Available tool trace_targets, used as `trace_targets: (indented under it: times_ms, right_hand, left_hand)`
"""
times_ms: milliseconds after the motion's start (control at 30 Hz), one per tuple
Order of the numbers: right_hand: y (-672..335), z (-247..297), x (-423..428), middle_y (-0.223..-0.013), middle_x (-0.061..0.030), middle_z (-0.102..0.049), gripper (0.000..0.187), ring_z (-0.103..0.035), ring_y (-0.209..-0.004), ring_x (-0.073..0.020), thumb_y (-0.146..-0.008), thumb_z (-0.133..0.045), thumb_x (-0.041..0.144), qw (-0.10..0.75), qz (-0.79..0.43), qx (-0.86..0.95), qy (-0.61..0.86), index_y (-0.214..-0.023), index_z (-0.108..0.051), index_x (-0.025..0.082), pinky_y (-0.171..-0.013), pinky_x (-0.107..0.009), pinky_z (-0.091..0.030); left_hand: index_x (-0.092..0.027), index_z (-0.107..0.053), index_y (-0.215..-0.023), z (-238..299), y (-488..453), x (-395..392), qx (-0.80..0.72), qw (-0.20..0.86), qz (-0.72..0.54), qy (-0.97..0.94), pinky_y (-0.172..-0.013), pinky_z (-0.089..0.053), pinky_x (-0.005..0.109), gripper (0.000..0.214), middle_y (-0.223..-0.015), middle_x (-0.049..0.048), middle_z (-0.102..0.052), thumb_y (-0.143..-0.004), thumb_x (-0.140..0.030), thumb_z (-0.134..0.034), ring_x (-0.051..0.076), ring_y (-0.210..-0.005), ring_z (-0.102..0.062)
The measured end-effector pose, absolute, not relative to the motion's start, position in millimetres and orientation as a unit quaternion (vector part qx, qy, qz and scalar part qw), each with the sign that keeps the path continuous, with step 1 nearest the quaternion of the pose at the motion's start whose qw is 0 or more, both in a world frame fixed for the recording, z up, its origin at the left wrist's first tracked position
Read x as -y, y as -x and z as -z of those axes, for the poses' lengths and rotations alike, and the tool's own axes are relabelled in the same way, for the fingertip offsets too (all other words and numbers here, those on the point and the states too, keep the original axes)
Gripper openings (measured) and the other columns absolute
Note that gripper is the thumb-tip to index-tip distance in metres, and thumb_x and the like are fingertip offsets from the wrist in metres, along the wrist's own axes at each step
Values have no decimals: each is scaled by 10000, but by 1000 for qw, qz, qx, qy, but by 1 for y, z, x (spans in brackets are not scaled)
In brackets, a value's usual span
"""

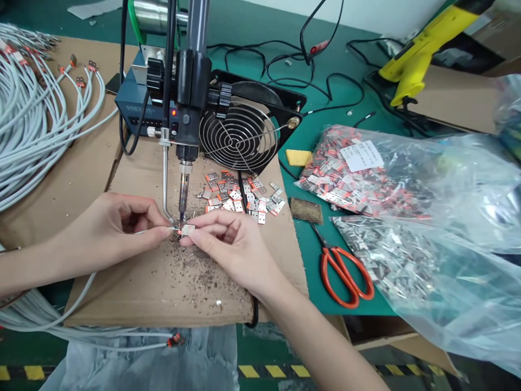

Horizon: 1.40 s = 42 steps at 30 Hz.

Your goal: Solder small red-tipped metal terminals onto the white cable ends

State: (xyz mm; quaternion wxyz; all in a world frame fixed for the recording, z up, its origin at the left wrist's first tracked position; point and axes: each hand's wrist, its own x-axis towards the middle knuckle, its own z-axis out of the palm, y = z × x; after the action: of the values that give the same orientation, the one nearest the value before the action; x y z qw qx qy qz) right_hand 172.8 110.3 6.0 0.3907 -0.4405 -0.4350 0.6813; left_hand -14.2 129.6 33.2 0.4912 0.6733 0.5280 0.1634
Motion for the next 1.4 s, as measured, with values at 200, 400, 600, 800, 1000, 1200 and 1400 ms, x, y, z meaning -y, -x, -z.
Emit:
trace_targets:
  times_ms: [200, 400, 600, 800, 1000, 1200, 1400]
  right_hand:
    - [-174, -5, -110, -683, -13, -748, 69, -675, -579, -88, -728, -725, 192, 395, -685, 434, 433, -792, -699, 195, -493, -145, -476]
    - [-175, -3, -110, -666, 11, -742, 62, -678, -589, -76, -740, -714, 167, 401, -689, 431, 423, -791, -702, 199, -488, -126, -478]
    - [-173, -6, -110, -652, 1, -744, 61, -682, -585, -83, -728, -710, 153, 395, -683, 430, 439, -772, -691, 192, -482, -132, -476]
    - [-172, -6, -111, -659, -2, -744, 62, -698, -639, -97, -720, -715, 169, 389, -677, 437, 446, -761, -676, 194, -482, -138, -467]
    - [-173, -6, -111, -675, -18, -744, 100, -688, -615, -113, -718, -721, 215, 376, -671, 443, 460, -794, -662, 185, -476, -172, -467]
    - [-176, -4, -111, -668, -17, -736, 131, -665, -603, -117, -736, -719, 267, 372, -677, 447, 451, -828, -666, 190, -482, -195, -456]
    - [-177, -2, -111, -649, -13, -730, 112, -636, -567, -111, -745, -720, 261, 376, -680, 446, 444, -831, -680, 201, -487, -207, -440]
  left_hand:
    - [-164, -656, -632, -30, 15, -129, -517, 494, -179, -676, -381, -247, 164, 111, -448, -71, -420, -704, -167, -572, 55, -418, -342]
    - [-153, -649, -633, -31, 15, -129, -510, 510, -173, -671, -388, -251, 169, 122, -456, -66, -419, -720, -190, -572, 59, -429, -342]
    - [-157, -651, -651, -30, 16, -131, -513, 506, -167, -673, -399, -261, 173, 140, -473, -57, -441, -735, -241, -576, 65, -440, -353]
    - [-153, -640, -629, -35, 14, -131, -522, 494, -141, -681, -404, -248, 178, 123, -456, -69, -402, -718, -193, -566, 63, -437, -334]
    - [-164, -654, -656, -32, 15, -128, -528, 485, -144, -682, -411, -263, 179, 115, -476, -66, -432, -721, -194, -564, 68, -448, -368]
    - [-164, -653, -670, -32, 15, -128, -523, 488, -152, -681, -415, -271, 177, 117, -488, -63, -448, -730, -202, -560, 69, -453, -381]
    - [-159, -643, -662, -35, 14, -129, -519, 498, -150, -678, -417, -269, 180, 116, -484, -66, -432, -731, -200, -559, 70, -452, -376]
